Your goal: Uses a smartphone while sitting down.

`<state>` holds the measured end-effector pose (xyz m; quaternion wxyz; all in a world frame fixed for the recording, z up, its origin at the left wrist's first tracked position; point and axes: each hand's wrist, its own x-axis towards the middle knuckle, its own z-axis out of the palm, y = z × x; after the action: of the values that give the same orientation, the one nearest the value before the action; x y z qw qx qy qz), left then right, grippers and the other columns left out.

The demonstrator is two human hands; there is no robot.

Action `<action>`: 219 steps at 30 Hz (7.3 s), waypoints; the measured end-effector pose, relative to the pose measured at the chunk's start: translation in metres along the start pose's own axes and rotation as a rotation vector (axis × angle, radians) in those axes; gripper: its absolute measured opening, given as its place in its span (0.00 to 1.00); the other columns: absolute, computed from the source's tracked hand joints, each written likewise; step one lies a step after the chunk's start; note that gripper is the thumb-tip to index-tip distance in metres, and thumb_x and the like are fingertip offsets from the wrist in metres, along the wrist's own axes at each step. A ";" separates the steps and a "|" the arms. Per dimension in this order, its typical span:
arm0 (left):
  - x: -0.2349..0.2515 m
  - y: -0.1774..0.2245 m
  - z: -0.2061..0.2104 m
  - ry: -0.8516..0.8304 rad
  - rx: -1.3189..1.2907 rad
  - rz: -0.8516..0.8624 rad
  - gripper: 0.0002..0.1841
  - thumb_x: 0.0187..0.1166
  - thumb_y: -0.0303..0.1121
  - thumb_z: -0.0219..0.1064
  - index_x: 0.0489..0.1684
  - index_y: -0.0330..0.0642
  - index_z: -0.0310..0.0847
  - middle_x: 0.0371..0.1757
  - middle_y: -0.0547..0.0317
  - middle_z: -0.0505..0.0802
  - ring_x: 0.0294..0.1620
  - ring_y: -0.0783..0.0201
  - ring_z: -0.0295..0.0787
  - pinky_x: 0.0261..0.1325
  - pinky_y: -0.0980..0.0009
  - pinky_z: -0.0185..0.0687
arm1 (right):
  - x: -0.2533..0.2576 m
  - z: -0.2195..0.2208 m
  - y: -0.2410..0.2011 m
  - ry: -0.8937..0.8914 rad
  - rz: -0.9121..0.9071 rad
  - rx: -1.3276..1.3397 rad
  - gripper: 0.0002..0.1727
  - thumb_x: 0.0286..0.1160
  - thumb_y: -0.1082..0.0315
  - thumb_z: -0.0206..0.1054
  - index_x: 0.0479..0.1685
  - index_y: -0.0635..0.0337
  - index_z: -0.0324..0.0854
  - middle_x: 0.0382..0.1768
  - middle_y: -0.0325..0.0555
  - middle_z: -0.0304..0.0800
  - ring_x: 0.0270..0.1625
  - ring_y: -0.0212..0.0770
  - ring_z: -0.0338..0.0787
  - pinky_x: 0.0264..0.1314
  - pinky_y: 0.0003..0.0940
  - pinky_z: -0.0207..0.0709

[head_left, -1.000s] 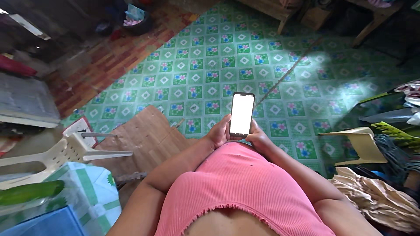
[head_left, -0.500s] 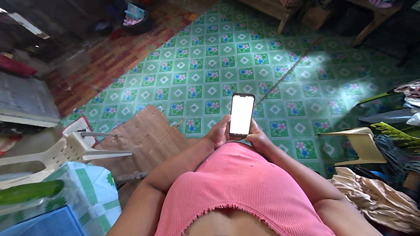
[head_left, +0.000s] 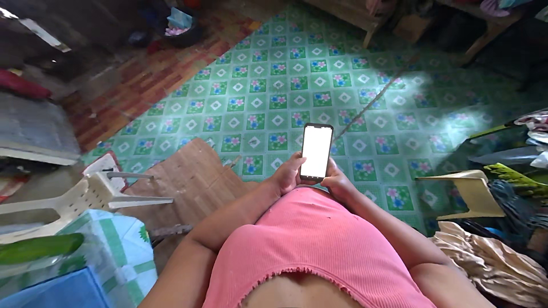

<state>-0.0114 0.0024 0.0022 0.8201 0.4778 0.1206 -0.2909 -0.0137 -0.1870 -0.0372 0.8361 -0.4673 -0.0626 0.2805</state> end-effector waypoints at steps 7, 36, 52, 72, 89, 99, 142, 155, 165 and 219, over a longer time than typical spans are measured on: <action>-0.004 0.002 -0.002 -0.002 -0.006 0.012 0.30 0.76 0.14 0.44 0.78 0.48 0.58 0.65 0.40 0.85 0.56 0.43 0.91 0.54 0.47 0.90 | 0.000 0.004 -0.001 -0.030 -0.005 0.015 0.47 0.49 0.90 0.52 0.81 0.59 0.49 0.63 0.61 0.85 0.61 0.57 0.92 0.64 0.56 0.87; 0.000 0.002 -0.005 0.001 -0.004 0.020 0.22 0.90 0.32 0.39 0.83 0.51 0.56 0.65 0.38 0.86 0.57 0.42 0.91 0.54 0.47 0.90 | 0.004 0.004 -0.003 0.006 0.012 -0.015 0.46 0.48 0.91 0.53 0.80 0.59 0.50 0.64 0.61 0.84 0.61 0.56 0.91 0.62 0.56 0.88; 0.001 0.000 -0.004 -0.037 -0.023 0.031 0.28 0.79 0.20 0.43 0.80 0.50 0.58 0.65 0.40 0.85 0.55 0.44 0.91 0.53 0.47 0.90 | 0.001 0.001 -0.002 0.016 0.010 0.002 0.48 0.47 0.91 0.53 0.82 0.58 0.49 0.64 0.60 0.85 0.61 0.55 0.92 0.62 0.55 0.88; 0.007 0.003 -0.008 -0.044 -0.017 0.015 0.27 0.81 0.28 0.40 0.83 0.51 0.56 0.64 0.40 0.86 0.57 0.46 0.90 0.54 0.49 0.89 | 0.008 0.000 -0.003 0.009 0.014 -0.003 0.48 0.46 0.91 0.53 0.81 0.60 0.48 0.65 0.60 0.84 0.61 0.55 0.91 0.62 0.55 0.88; 0.009 0.001 -0.005 -0.059 -0.021 0.007 0.30 0.79 0.23 0.41 0.84 0.51 0.54 0.66 0.40 0.84 0.58 0.44 0.90 0.54 0.47 0.89 | 0.004 -0.002 -0.005 0.022 -0.006 -0.001 0.46 0.47 0.90 0.53 0.80 0.61 0.48 0.64 0.57 0.85 0.60 0.51 0.92 0.62 0.51 0.89; 0.008 -0.003 -0.004 -0.064 -0.027 0.009 0.31 0.78 0.21 0.42 0.84 0.52 0.53 0.67 0.40 0.84 0.59 0.44 0.89 0.56 0.46 0.88 | 0.000 -0.003 -0.003 -0.009 -0.004 0.027 0.47 0.49 0.91 0.51 0.81 0.59 0.47 0.64 0.60 0.85 0.61 0.56 0.92 0.64 0.55 0.88; 0.002 0.002 -0.004 -0.064 0.005 0.035 0.24 0.89 0.32 0.42 0.85 0.54 0.54 0.68 0.40 0.84 0.60 0.45 0.89 0.58 0.48 0.89 | 0.005 0.002 -0.005 0.016 0.035 0.017 0.50 0.47 0.91 0.52 0.83 0.58 0.46 0.65 0.61 0.84 0.61 0.56 0.91 0.62 0.55 0.88; 0.003 0.001 -0.003 -0.059 0.001 0.021 0.25 0.89 0.30 0.43 0.86 0.54 0.52 0.68 0.39 0.84 0.60 0.43 0.89 0.58 0.47 0.89 | 0.002 0.002 -0.006 0.023 0.033 0.019 0.47 0.49 0.91 0.51 0.81 0.60 0.48 0.64 0.63 0.84 0.61 0.58 0.91 0.62 0.55 0.88; 0.004 0.001 -0.005 -0.045 -0.008 0.008 0.31 0.80 0.20 0.46 0.85 0.55 0.53 0.69 0.40 0.83 0.59 0.43 0.90 0.57 0.46 0.89 | 0.004 0.001 -0.003 0.031 0.040 0.007 0.48 0.47 0.91 0.52 0.82 0.59 0.47 0.64 0.62 0.84 0.60 0.55 0.92 0.62 0.54 0.89; -0.003 0.001 -0.004 -0.043 0.009 0.023 0.28 0.82 0.19 0.46 0.82 0.49 0.57 0.67 0.41 0.85 0.59 0.45 0.90 0.57 0.47 0.89 | 0.002 0.003 0.000 -0.002 0.007 0.016 0.49 0.48 0.90 0.54 0.84 0.58 0.47 0.65 0.61 0.84 0.62 0.56 0.91 0.63 0.55 0.88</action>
<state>-0.0131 0.0068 0.0021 0.8236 0.4766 0.0961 -0.2920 -0.0128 -0.1836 -0.0361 0.8387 -0.4606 -0.0598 0.2843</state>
